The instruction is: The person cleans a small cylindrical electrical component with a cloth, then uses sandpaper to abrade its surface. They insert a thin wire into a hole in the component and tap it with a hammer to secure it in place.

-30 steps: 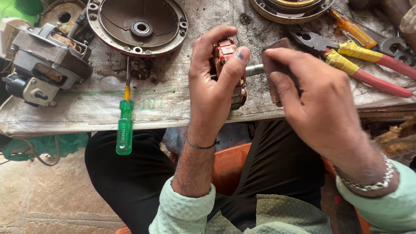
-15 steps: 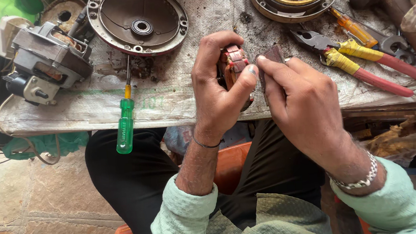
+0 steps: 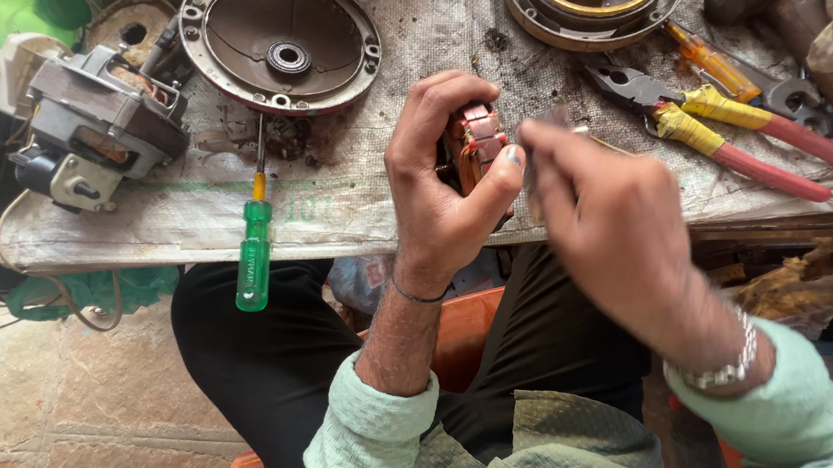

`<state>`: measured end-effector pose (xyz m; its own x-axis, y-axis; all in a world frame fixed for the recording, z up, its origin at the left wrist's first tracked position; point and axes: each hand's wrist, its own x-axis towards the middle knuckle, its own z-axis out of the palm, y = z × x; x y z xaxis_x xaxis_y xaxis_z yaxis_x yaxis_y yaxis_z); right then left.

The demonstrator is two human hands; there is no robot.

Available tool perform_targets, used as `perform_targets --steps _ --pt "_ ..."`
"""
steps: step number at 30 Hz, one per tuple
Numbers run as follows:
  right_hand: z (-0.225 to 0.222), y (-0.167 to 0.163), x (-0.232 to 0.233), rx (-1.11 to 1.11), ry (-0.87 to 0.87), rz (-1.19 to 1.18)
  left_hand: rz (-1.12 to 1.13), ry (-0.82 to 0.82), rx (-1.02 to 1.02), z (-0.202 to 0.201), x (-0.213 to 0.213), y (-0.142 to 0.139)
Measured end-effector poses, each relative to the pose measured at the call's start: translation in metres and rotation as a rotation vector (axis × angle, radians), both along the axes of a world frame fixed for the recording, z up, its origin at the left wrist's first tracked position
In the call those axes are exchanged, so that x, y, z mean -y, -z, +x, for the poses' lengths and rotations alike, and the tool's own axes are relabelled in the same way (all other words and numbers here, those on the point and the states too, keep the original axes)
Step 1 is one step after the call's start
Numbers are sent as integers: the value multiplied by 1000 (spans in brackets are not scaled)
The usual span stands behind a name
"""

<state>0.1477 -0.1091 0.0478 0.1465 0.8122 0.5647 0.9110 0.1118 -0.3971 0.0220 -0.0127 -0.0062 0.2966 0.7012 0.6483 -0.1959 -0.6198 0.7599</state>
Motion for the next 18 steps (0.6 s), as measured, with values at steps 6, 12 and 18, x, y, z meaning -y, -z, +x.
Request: perform_targets --steps 6,12,18 --pt "6 7 0 -173 0 -43 -22 29 9 -3 4 0" --pt "5 24 1 -215 -31 12 -46 46 44 -5 1 2" --pt "-8 34 -4 -59 -14 111 -140 96 108 -6 -2 4"
